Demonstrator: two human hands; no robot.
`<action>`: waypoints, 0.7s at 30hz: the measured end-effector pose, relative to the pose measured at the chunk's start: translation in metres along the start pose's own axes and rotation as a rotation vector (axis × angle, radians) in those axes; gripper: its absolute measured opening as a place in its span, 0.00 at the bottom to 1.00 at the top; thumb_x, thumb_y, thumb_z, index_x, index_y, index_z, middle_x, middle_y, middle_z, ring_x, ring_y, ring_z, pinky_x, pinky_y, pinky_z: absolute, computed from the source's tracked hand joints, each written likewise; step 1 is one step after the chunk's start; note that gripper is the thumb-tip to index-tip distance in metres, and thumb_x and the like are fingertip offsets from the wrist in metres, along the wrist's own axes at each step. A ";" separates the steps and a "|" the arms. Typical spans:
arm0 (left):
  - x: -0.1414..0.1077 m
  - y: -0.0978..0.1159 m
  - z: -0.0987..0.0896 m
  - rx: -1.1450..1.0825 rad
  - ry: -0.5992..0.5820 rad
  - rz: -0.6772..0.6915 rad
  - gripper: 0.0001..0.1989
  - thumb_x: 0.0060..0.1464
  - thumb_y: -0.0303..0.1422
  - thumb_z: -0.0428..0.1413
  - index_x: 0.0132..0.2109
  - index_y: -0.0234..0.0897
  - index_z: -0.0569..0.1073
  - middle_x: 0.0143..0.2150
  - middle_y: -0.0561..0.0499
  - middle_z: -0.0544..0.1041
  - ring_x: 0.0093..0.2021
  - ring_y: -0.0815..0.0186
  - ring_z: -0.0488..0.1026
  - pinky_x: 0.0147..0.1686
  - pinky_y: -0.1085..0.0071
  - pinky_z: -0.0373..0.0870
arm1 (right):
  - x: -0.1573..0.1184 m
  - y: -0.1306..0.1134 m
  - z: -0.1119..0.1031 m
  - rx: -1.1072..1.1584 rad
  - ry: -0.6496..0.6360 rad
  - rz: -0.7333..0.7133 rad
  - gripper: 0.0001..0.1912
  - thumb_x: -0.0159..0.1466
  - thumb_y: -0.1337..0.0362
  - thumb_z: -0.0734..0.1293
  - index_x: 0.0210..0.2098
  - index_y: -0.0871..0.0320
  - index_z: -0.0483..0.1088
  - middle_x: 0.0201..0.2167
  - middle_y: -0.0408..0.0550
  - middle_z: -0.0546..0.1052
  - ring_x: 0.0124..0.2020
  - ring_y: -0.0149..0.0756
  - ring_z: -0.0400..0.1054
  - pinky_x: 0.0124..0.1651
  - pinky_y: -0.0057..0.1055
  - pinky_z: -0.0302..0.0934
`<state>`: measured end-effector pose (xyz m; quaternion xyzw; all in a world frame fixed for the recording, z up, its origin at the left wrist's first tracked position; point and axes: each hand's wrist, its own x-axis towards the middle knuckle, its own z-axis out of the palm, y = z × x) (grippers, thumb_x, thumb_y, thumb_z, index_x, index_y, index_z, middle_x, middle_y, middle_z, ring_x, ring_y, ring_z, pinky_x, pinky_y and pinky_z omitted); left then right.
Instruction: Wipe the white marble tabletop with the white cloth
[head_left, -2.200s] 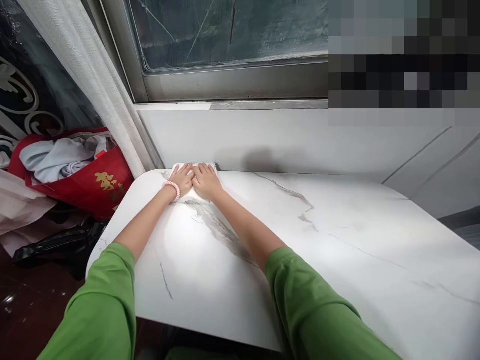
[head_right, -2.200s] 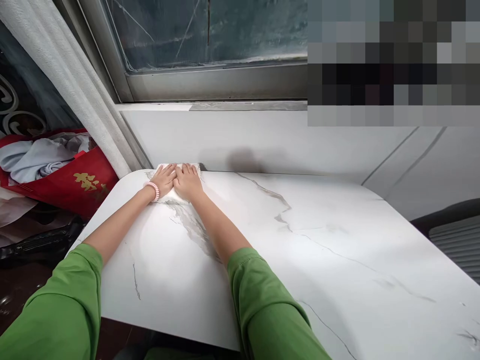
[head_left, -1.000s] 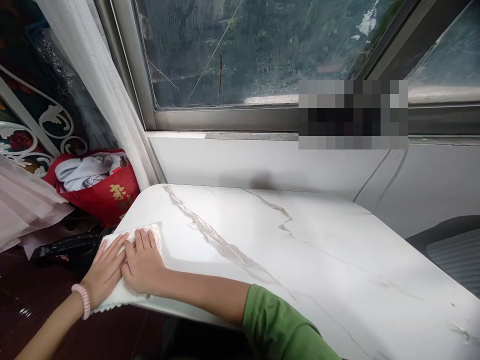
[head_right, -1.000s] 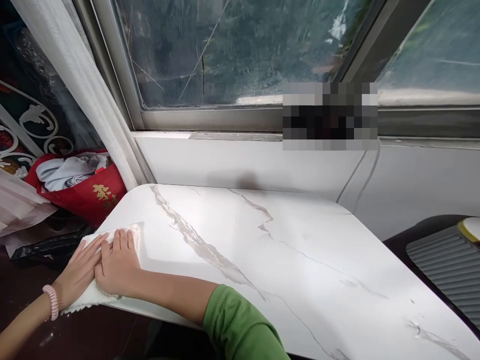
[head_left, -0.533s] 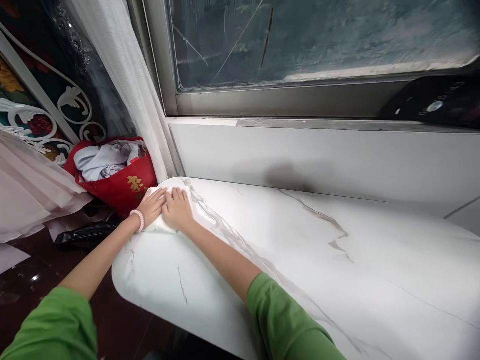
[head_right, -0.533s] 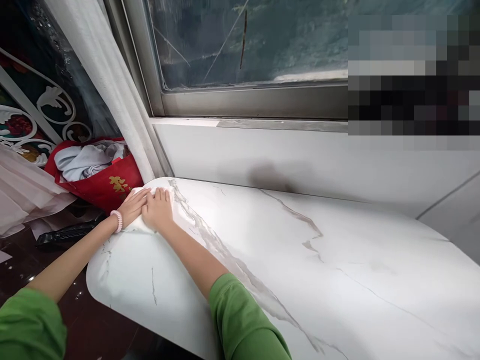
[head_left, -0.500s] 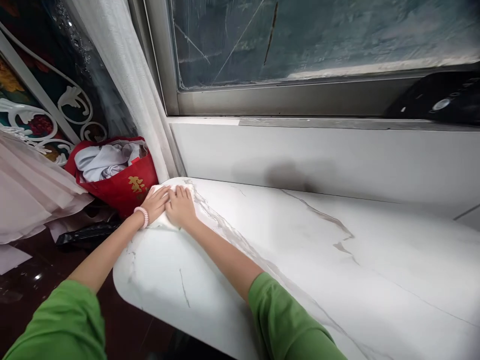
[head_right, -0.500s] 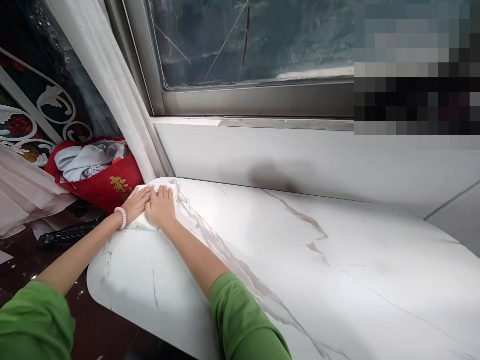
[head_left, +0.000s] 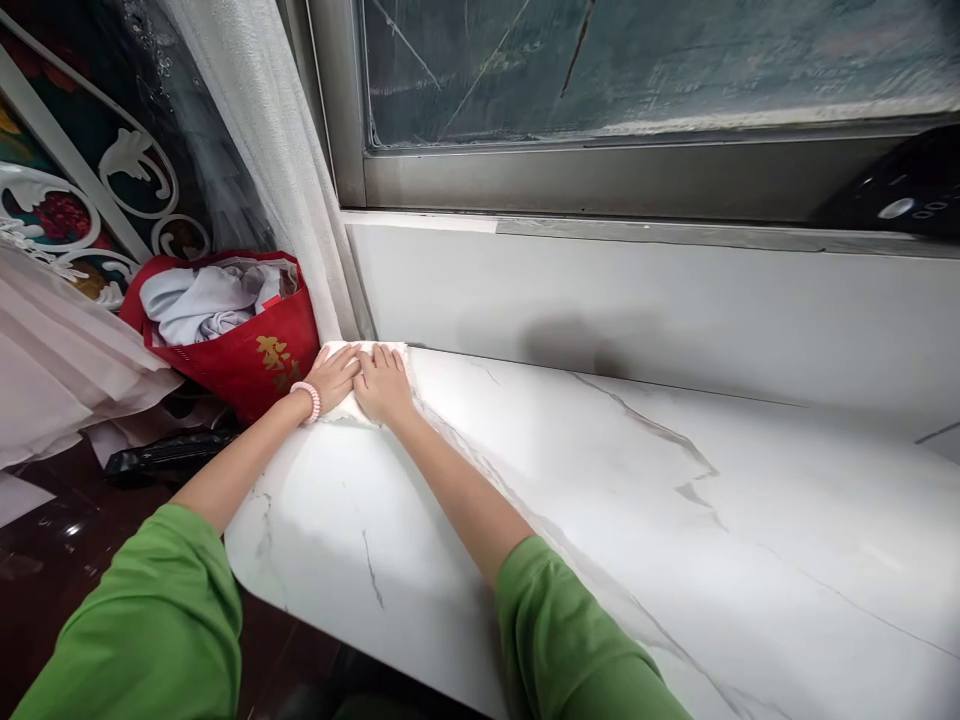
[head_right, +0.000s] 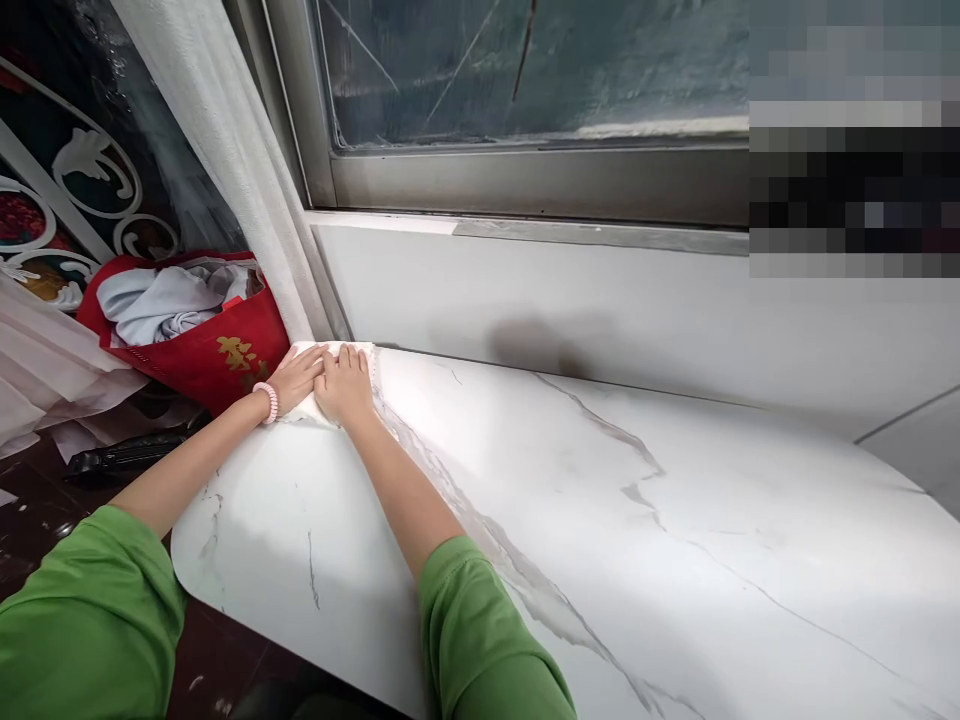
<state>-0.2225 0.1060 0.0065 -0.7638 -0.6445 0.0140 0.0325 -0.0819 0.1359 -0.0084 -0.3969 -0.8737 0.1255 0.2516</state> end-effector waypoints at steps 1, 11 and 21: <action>-0.011 0.004 0.000 0.012 -0.001 -0.010 0.24 0.64 0.32 0.38 0.66 0.35 0.56 0.70 0.42 0.51 0.69 0.57 0.44 0.65 0.48 0.37 | -0.006 -0.003 -0.001 0.000 -0.011 -0.029 0.25 0.66 0.66 0.55 0.61 0.66 0.59 0.64 0.63 0.59 0.66 0.47 0.48 0.67 0.46 0.37; -0.173 0.059 0.001 0.103 0.133 -0.117 0.25 0.61 0.29 0.39 0.63 0.29 0.60 0.68 0.35 0.54 0.69 0.53 0.46 0.64 0.45 0.40 | -0.107 -0.066 -0.020 0.090 -0.139 -0.315 0.26 0.65 0.62 0.58 0.61 0.67 0.59 0.65 0.65 0.57 0.67 0.50 0.46 0.67 0.50 0.38; -0.236 0.124 -0.013 0.034 0.219 -0.027 0.27 0.61 0.28 0.38 0.67 0.31 0.53 0.68 0.36 0.54 0.69 0.54 0.44 0.65 0.46 0.40 | -0.187 -0.079 -0.056 0.133 -0.235 -0.379 0.29 0.65 0.61 0.58 0.61 0.73 0.57 0.64 0.73 0.56 0.66 0.57 0.46 0.65 0.54 0.40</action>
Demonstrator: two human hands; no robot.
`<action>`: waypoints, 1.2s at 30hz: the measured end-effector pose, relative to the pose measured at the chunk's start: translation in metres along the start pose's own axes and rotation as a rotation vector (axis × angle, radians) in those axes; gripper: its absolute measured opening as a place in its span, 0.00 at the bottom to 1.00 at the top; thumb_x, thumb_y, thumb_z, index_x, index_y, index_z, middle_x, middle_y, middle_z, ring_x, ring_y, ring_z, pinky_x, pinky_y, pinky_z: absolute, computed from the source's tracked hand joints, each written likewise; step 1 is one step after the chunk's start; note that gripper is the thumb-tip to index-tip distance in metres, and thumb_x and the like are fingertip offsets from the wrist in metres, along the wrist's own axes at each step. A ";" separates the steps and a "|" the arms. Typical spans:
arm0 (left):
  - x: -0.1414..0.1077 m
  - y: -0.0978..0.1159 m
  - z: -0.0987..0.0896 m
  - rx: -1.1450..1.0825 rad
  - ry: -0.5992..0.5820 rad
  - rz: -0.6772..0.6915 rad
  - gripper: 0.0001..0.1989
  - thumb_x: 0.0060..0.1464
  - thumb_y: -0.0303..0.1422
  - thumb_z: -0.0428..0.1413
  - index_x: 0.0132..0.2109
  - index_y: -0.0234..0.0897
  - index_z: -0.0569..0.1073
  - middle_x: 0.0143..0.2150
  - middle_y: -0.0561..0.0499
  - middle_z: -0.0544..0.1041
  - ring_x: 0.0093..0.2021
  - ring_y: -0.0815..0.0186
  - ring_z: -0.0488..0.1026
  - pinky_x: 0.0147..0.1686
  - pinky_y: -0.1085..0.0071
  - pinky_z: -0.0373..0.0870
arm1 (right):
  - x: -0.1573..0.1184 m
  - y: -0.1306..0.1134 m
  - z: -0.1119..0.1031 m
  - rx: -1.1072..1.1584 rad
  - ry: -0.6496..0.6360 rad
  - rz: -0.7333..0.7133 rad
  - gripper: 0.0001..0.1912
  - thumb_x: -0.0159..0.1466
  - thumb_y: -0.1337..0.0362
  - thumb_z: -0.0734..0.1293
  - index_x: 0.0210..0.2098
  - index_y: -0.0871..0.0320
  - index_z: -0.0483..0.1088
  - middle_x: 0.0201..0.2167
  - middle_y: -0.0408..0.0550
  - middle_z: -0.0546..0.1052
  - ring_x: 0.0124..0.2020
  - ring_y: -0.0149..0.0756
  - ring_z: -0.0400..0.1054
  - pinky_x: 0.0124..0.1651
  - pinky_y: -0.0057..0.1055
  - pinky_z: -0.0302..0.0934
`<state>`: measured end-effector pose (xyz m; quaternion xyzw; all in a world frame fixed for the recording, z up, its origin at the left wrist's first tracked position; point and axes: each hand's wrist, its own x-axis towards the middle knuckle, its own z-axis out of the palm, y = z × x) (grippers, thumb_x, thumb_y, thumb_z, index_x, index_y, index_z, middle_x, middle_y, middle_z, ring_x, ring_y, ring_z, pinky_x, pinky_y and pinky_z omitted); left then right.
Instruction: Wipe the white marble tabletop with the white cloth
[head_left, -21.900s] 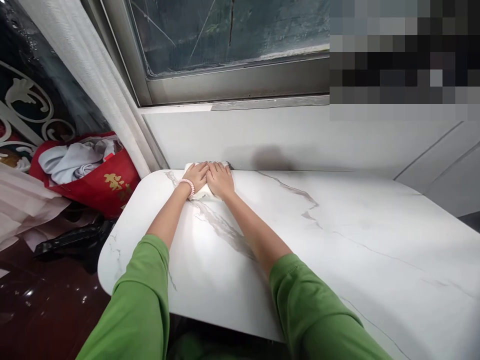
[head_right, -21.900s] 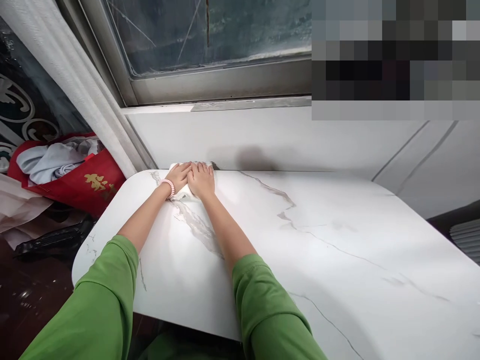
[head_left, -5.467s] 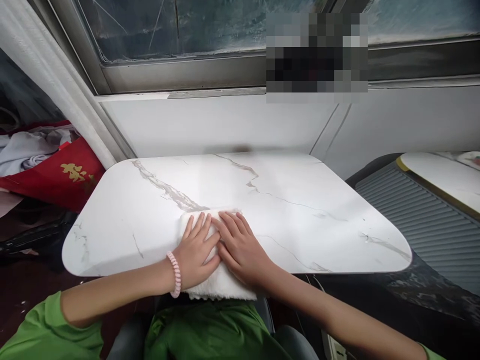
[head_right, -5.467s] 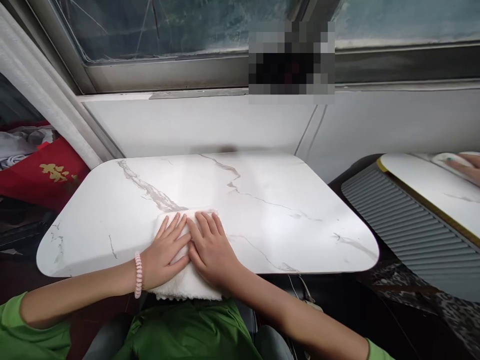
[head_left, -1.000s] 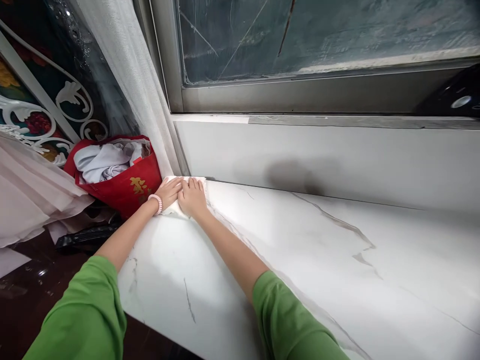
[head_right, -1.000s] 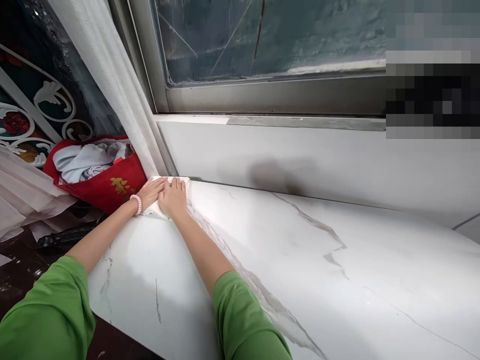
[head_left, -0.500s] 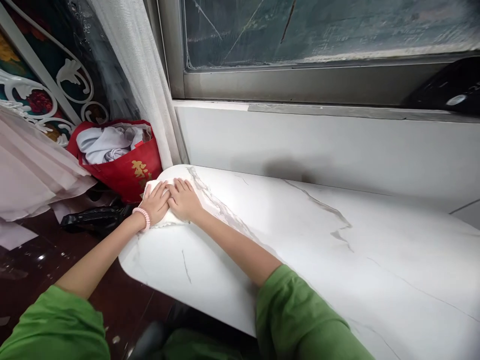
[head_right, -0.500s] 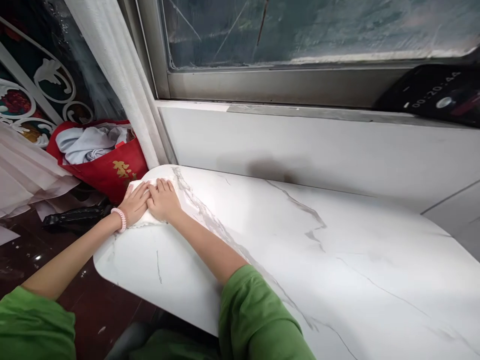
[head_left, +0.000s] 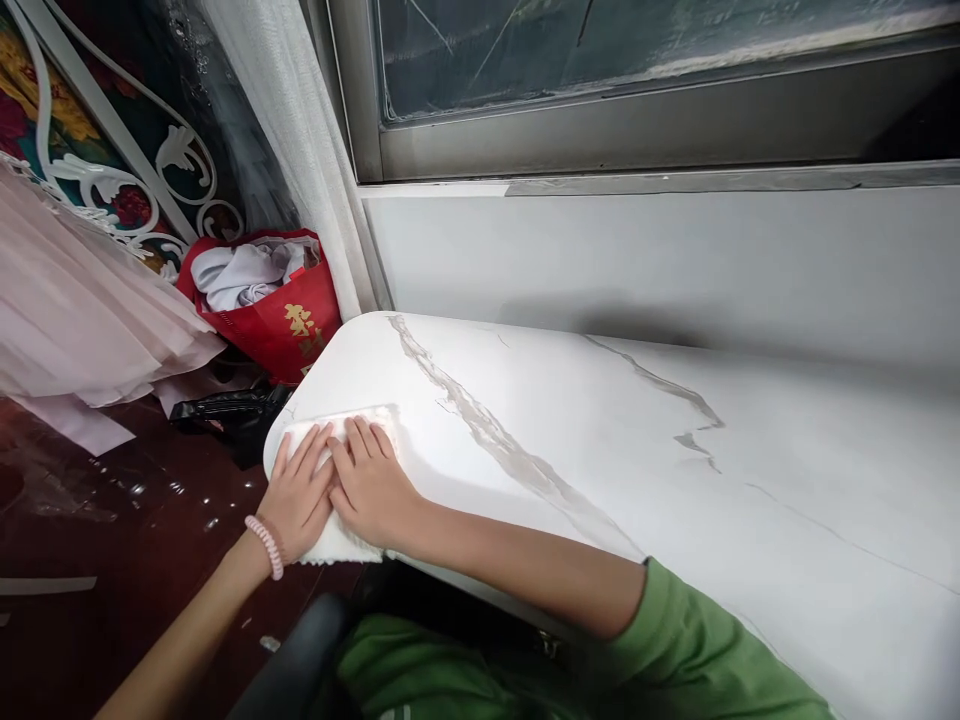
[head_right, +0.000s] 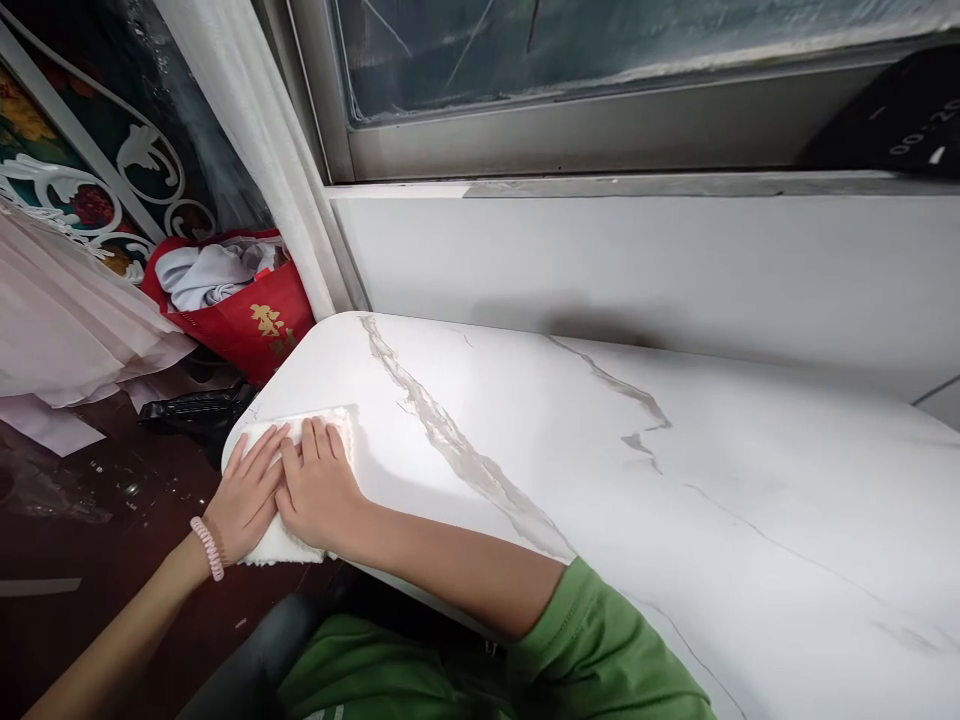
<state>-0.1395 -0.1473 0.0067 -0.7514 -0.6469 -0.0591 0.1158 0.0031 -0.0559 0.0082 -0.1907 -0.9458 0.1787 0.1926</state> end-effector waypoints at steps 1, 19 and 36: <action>0.002 -0.001 0.000 -0.009 -0.009 0.012 0.27 0.61 0.28 0.38 0.67 0.31 0.53 0.68 0.37 0.54 0.69 0.54 0.44 0.65 0.46 0.40 | 0.000 0.001 -0.001 -0.002 0.004 0.012 0.28 0.65 0.61 0.58 0.61 0.73 0.58 0.64 0.73 0.56 0.66 0.58 0.46 0.65 0.54 0.40; 0.245 -0.056 0.062 -0.063 -0.176 0.052 0.24 0.64 0.29 0.36 0.65 0.31 0.56 0.68 0.41 0.55 0.68 0.57 0.49 0.66 0.52 0.36 | 0.114 0.171 -0.029 -0.188 0.220 0.368 0.22 0.63 0.67 0.54 0.55 0.65 0.62 0.55 0.63 0.68 0.57 0.50 0.57 0.60 0.46 0.45; 0.259 -0.024 0.065 -0.108 -0.215 0.081 0.24 0.64 0.31 0.38 0.65 0.34 0.56 0.69 0.43 0.52 0.69 0.58 0.45 0.66 0.51 0.36 | 0.085 0.183 -0.034 -0.184 0.283 0.468 0.22 0.63 0.68 0.52 0.55 0.63 0.63 0.57 0.60 0.67 0.61 0.47 0.54 0.63 0.46 0.43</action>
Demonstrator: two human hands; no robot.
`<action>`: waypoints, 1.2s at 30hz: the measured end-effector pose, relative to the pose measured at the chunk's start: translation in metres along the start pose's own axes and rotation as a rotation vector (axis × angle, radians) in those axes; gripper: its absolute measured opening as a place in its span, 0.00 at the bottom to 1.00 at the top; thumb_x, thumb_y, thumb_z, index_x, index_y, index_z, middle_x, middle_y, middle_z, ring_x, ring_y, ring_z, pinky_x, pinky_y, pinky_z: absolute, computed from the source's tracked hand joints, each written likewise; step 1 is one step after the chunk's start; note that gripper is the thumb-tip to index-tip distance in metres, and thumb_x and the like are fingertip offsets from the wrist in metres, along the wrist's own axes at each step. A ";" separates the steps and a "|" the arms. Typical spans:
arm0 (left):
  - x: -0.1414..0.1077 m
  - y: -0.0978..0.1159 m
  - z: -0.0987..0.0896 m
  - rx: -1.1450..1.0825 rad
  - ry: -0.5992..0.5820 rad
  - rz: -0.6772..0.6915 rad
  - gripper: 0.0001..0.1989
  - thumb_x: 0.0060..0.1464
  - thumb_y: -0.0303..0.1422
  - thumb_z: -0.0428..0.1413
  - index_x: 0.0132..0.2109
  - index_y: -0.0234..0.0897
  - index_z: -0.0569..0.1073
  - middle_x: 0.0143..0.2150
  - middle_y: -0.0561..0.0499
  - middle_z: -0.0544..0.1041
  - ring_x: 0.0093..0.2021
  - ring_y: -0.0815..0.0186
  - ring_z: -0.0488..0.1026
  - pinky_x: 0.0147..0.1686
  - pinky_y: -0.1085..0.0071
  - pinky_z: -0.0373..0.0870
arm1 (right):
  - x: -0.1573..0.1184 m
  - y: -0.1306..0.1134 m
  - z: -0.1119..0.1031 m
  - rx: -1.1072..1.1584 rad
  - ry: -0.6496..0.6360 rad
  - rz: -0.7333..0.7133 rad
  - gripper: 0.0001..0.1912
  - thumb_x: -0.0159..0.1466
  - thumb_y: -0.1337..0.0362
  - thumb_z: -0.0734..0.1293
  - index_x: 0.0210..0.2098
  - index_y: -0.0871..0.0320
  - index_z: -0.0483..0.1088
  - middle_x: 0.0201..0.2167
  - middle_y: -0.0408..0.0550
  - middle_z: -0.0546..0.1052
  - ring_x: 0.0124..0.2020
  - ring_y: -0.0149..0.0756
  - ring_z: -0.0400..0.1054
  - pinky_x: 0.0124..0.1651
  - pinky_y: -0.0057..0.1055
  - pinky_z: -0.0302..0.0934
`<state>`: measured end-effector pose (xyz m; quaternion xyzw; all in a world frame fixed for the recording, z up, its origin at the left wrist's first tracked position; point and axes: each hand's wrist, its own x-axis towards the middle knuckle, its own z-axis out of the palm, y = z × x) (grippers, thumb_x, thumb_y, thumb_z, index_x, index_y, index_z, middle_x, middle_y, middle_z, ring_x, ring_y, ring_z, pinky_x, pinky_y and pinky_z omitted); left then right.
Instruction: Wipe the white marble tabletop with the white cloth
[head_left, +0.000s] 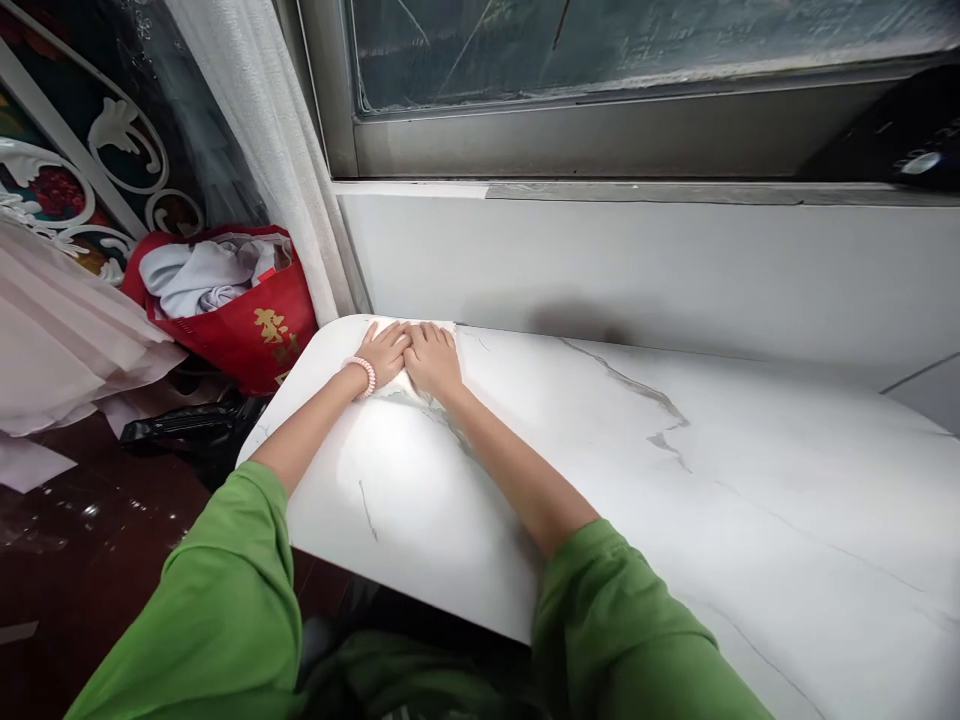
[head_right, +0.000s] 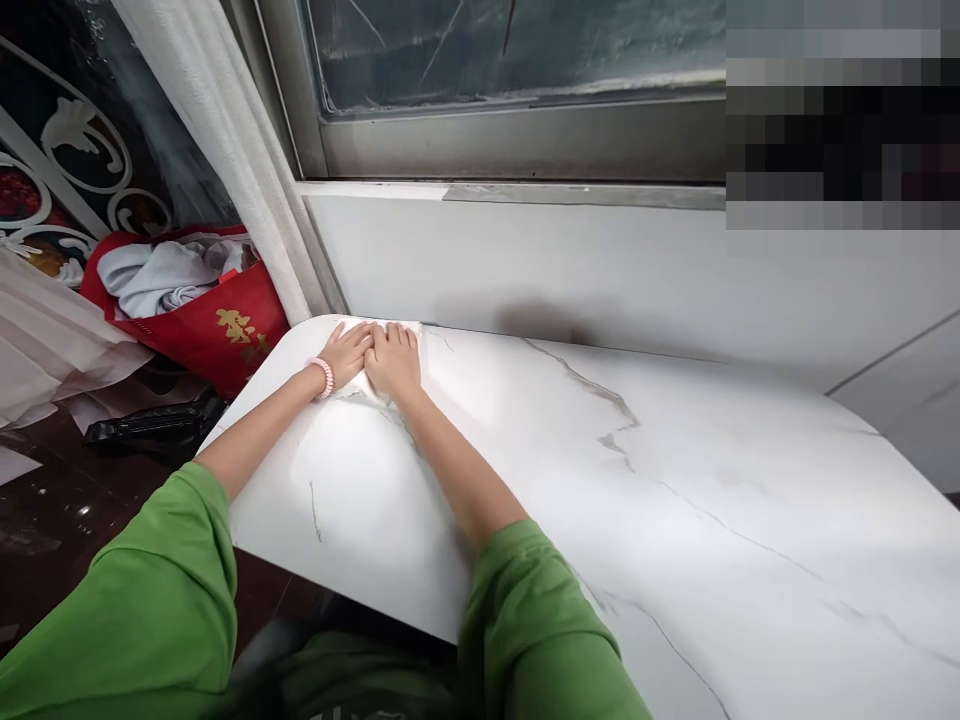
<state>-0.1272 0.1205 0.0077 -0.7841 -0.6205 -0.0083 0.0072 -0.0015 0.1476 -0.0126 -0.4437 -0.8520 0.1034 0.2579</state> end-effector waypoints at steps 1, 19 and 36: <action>-0.011 0.006 0.000 0.007 0.002 0.014 0.24 0.64 0.31 0.38 0.65 0.33 0.56 0.69 0.42 0.52 0.69 0.57 0.45 0.66 0.50 0.36 | -0.011 -0.002 -0.003 0.001 -0.007 -0.003 0.22 0.63 0.68 0.52 0.56 0.63 0.63 0.58 0.59 0.66 0.62 0.47 0.53 0.64 0.47 0.43; -0.219 0.141 -0.004 -0.016 0.179 0.116 0.30 0.58 0.33 0.46 0.66 0.29 0.56 0.68 0.32 0.52 0.69 0.46 0.43 0.63 0.40 0.38 | -0.215 -0.051 -0.078 0.170 -0.223 -0.259 0.27 0.60 0.67 0.57 0.59 0.65 0.61 0.62 0.59 0.61 0.66 0.47 0.46 0.68 0.49 0.38; 0.046 0.095 0.000 -0.023 0.047 0.063 0.25 0.62 0.33 0.42 0.65 0.34 0.58 0.69 0.40 0.52 0.69 0.53 0.45 0.65 0.47 0.36 | -0.028 0.094 -0.059 0.013 -0.048 -0.121 0.25 0.61 0.70 0.52 0.56 0.64 0.63 0.58 0.57 0.67 0.59 0.43 0.57 0.63 0.42 0.46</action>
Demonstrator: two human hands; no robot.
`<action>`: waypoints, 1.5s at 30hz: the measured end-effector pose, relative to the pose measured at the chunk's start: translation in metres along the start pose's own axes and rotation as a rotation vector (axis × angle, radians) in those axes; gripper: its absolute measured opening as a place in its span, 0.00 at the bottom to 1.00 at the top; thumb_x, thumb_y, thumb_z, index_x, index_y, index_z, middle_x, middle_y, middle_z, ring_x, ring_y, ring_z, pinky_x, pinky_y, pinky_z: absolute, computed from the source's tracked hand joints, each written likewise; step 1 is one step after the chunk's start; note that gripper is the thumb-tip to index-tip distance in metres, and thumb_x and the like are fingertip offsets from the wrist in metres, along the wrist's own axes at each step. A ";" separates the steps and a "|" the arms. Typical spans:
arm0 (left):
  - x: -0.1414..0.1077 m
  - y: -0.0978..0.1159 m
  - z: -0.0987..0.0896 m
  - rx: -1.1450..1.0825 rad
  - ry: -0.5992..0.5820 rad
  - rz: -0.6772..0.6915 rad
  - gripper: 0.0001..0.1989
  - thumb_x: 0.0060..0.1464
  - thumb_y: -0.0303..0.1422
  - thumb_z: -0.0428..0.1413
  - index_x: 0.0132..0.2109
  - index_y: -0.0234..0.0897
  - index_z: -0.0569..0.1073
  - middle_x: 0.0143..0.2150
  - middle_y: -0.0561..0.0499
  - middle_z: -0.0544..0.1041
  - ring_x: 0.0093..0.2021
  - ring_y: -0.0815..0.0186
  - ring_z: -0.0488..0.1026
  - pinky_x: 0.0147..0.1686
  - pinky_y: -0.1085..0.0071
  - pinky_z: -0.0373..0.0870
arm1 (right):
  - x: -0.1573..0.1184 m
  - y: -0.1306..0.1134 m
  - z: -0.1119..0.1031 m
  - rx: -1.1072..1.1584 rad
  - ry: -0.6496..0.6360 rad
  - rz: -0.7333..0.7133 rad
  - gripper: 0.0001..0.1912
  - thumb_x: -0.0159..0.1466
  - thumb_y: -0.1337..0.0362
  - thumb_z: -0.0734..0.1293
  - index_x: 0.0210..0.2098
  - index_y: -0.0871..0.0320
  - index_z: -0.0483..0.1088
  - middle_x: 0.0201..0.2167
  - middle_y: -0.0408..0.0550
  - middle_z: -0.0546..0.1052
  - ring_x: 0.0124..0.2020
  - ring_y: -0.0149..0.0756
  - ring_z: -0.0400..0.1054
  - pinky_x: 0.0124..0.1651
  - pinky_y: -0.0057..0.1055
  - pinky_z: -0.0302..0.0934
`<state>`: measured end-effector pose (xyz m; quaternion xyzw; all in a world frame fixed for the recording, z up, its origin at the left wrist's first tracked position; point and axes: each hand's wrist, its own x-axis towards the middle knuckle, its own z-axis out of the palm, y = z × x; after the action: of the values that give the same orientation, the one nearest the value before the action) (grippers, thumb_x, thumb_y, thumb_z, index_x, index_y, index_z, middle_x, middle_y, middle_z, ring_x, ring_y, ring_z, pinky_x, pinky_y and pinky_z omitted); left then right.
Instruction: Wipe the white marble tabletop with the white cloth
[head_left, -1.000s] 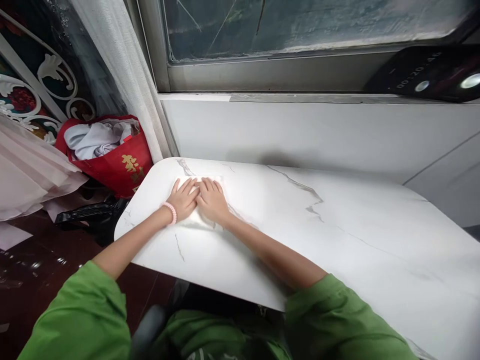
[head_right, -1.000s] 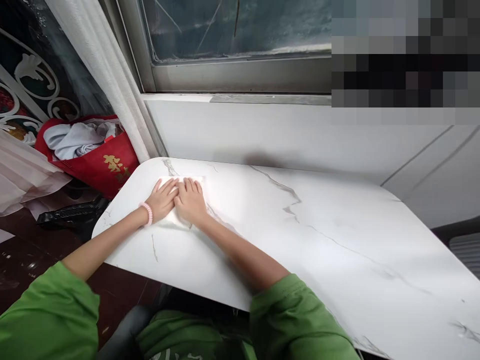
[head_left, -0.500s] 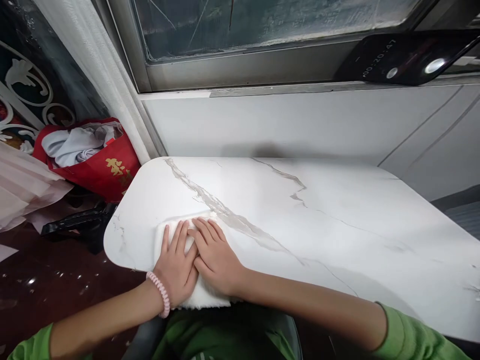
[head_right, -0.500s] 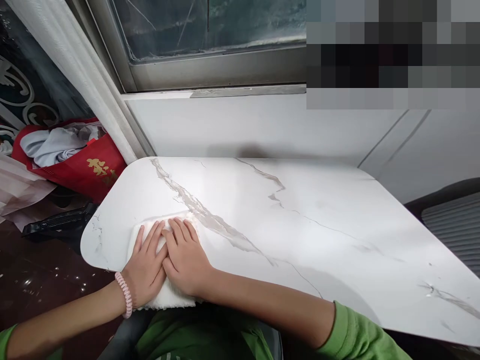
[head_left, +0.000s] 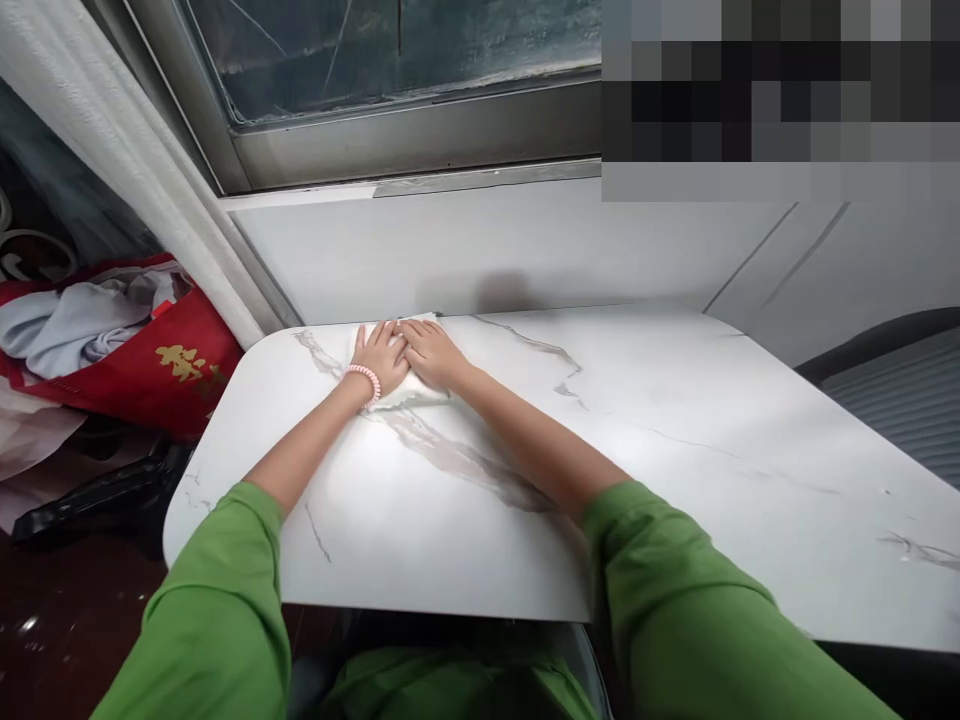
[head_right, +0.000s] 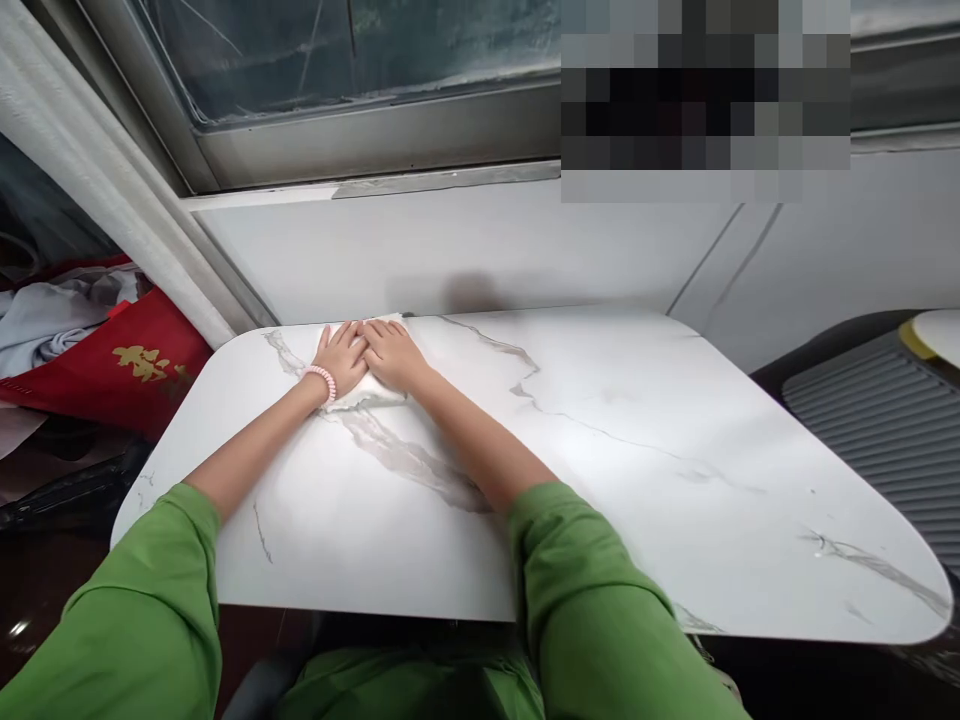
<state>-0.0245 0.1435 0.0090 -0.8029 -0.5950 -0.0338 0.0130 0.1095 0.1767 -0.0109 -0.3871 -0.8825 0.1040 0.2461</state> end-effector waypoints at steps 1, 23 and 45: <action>0.012 -0.001 0.001 -0.001 -0.001 0.001 0.25 0.62 0.33 0.42 0.65 0.34 0.58 0.69 0.41 0.51 0.69 0.54 0.45 0.65 0.48 0.36 | 0.006 0.009 -0.001 -0.003 0.005 0.018 0.25 0.61 0.71 0.52 0.56 0.64 0.63 0.58 0.56 0.67 0.60 0.43 0.57 0.63 0.42 0.46; -0.074 0.086 0.000 0.029 0.017 0.045 0.26 0.62 0.35 0.42 0.65 0.32 0.58 0.69 0.37 0.50 0.69 0.53 0.45 0.65 0.47 0.38 | -0.112 -0.022 -0.033 -0.071 -0.022 0.045 0.27 0.62 0.67 0.52 0.60 0.68 0.60 0.64 0.61 0.59 0.66 0.45 0.50 0.67 0.46 0.43; -0.113 0.168 -0.004 -0.104 -0.069 0.305 0.31 0.61 0.37 0.41 0.68 0.26 0.50 0.70 0.35 0.44 0.70 0.50 0.37 0.65 0.42 0.34 | -0.217 -0.027 -0.071 -0.111 0.042 0.052 0.28 0.62 0.66 0.52 0.61 0.66 0.57 0.63 0.59 0.62 0.66 0.45 0.51 0.66 0.51 0.47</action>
<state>0.1029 -0.0133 0.0085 -0.8842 -0.4638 -0.0346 -0.0442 0.2547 -0.0019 -0.0166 -0.4249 -0.8713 0.0529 0.2399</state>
